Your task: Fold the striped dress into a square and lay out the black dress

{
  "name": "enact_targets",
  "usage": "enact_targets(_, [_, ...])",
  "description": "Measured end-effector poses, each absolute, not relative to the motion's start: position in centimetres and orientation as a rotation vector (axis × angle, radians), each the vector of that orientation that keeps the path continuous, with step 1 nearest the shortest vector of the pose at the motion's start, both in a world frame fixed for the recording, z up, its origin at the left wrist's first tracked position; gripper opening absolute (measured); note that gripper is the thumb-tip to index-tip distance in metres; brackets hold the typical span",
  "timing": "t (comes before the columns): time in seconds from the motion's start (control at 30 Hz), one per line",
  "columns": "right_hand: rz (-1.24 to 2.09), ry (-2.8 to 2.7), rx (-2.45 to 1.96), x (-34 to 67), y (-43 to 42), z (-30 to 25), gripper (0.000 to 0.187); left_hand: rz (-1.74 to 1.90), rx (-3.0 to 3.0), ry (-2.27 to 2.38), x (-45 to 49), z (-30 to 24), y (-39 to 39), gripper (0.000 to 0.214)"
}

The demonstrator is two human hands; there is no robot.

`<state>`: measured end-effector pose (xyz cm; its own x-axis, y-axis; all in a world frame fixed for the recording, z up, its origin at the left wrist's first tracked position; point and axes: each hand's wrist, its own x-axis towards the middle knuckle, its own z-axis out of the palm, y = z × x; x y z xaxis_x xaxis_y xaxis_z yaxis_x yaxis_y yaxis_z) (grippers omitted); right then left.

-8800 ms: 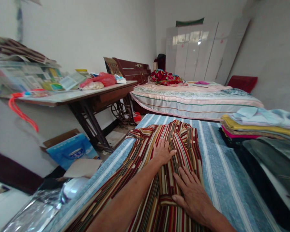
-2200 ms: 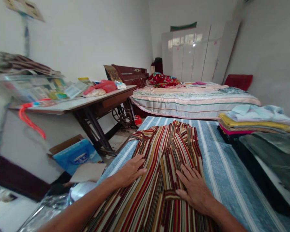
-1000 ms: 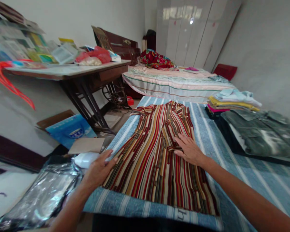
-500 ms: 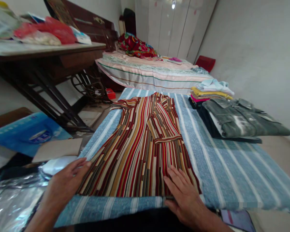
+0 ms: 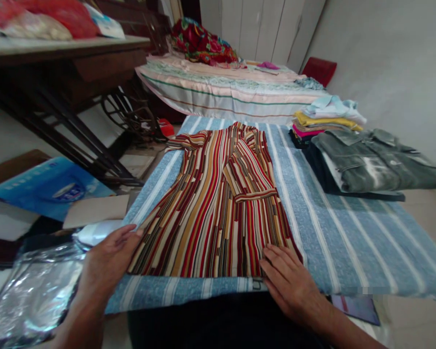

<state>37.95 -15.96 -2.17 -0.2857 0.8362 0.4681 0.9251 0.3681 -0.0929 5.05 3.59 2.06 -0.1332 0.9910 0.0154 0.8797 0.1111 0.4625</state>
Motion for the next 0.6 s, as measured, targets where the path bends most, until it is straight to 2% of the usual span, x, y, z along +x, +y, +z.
enact_targets(0.47, [-0.297,-2.423,-1.682,35.2,-14.2,-1.2,0.032,0.503,1.695,2.093,5.6,1.5,2.9,0.043])
enact_targets(0.6, [-0.134,-2.363,-1.653,35.7,-13.7,-0.9,0.031,0.467,1.751,2.094,5.5,1.7,2.9,0.044])
